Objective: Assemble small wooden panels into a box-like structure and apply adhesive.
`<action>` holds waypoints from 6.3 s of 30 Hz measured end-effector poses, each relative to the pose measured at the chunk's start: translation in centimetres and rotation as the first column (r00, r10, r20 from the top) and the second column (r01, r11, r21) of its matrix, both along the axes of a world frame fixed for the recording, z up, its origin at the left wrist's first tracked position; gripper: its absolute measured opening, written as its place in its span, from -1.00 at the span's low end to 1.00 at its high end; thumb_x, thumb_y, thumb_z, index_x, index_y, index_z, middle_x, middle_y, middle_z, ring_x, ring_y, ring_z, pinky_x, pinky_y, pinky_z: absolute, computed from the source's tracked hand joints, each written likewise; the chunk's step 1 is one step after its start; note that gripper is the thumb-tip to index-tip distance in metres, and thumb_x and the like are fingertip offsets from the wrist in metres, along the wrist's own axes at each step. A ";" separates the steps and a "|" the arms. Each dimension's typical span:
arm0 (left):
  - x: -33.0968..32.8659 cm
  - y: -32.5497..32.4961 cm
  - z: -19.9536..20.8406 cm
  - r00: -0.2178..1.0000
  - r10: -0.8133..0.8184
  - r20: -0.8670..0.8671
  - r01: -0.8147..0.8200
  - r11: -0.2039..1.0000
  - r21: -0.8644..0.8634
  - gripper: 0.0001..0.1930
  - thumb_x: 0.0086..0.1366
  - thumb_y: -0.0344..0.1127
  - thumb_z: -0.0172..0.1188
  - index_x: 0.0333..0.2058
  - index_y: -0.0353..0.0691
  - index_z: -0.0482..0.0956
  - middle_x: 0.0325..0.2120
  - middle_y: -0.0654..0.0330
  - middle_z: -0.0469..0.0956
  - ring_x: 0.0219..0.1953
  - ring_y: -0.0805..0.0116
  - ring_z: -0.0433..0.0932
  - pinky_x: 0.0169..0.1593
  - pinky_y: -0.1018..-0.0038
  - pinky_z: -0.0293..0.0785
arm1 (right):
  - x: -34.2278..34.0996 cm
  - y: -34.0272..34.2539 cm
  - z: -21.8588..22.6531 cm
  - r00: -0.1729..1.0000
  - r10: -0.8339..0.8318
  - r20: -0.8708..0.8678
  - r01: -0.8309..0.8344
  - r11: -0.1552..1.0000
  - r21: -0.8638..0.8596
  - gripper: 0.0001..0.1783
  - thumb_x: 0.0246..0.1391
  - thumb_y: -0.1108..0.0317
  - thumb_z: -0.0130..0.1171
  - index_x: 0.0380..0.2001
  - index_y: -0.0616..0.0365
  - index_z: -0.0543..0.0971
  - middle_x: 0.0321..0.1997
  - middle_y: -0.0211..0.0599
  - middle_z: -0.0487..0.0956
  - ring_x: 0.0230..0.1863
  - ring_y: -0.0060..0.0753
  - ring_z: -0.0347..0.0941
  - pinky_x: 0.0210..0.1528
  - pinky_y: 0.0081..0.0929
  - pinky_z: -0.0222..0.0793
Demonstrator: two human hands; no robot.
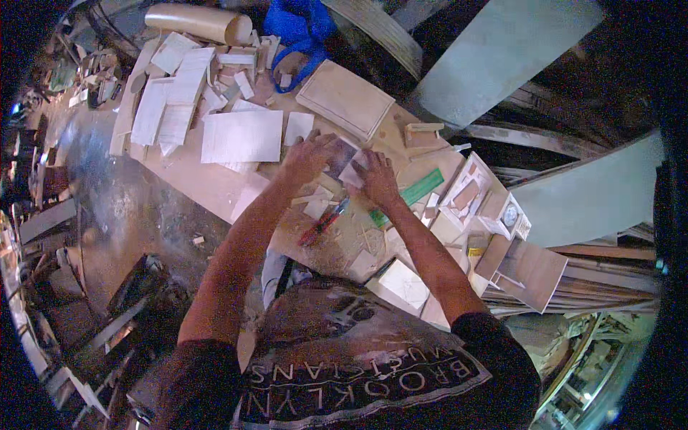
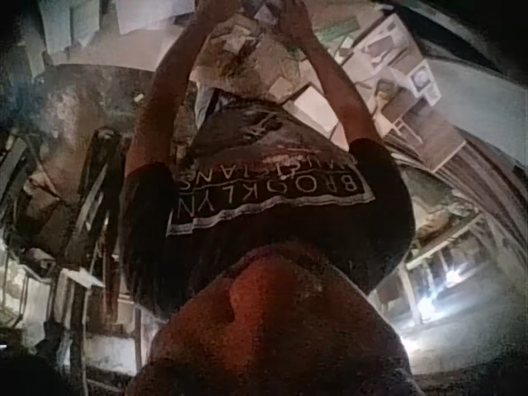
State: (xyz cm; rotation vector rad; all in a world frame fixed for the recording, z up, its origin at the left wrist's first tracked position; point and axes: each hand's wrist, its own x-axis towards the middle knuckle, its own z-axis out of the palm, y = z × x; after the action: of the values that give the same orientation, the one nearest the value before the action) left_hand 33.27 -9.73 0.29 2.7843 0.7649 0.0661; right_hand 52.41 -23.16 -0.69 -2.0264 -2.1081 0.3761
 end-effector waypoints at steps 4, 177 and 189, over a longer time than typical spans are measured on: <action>0.1 0.1 -3.6 0.986 -0.074 -0.151 0.098 0.982 0.158 -0.48 0.20 -0.17 0.13 0.18 0.18 0.37 0.33 0.35 0.14 0.35 0.07 0.09 0.18 -0.12 0.26 | 0.5 0.1 -0.7 0.997 0.062 0.042 -0.059 0.996 -0.066 -0.25 -0.18 -0.03 0.34 0.10 0.11 0.49 0.24 0.11 0.23 0.21 0.20 0.16 0.28 -0.10 0.17; 0.4 1.8 -2.6 0.987 -0.045 -0.156 0.073 0.981 0.180 -0.33 0.13 0.03 0.18 0.25 0.30 0.25 0.28 0.57 0.24 0.14 0.29 0.34 0.13 0.04 0.30 | -0.1 2.1 -3.2 0.984 0.110 -0.138 -0.126 0.986 -0.111 -0.52 0.01 0.17 0.19 0.05 -0.03 0.51 0.32 -0.01 0.20 0.29 0.21 0.05 0.26 0.20 -0.04; 0.9 1.5 -2.8 0.981 -0.076 -0.178 0.091 0.993 0.075 -0.46 0.16 -0.08 0.16 0.16 0.23 0.35 0.23 0.49 0.33 0.14 0.28 0.38 0.15 0.00 0.26 | -0.2 2.6 -2.3 0.980 -0.008 -0.199 -0.017 0.992 -0.125 -0.52 0.01 0.13 0.21 0.04 -0.07 0.53 0.18 -0.08 0.35 0.17 0.14 0.18 0.23 0.11 0.07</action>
State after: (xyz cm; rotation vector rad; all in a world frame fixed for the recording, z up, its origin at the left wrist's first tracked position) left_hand 34.20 -8.21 -2.46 2.9273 0.6980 -0.1685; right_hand 52.17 -20.60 -2.97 -1.9567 -2.0139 0.6987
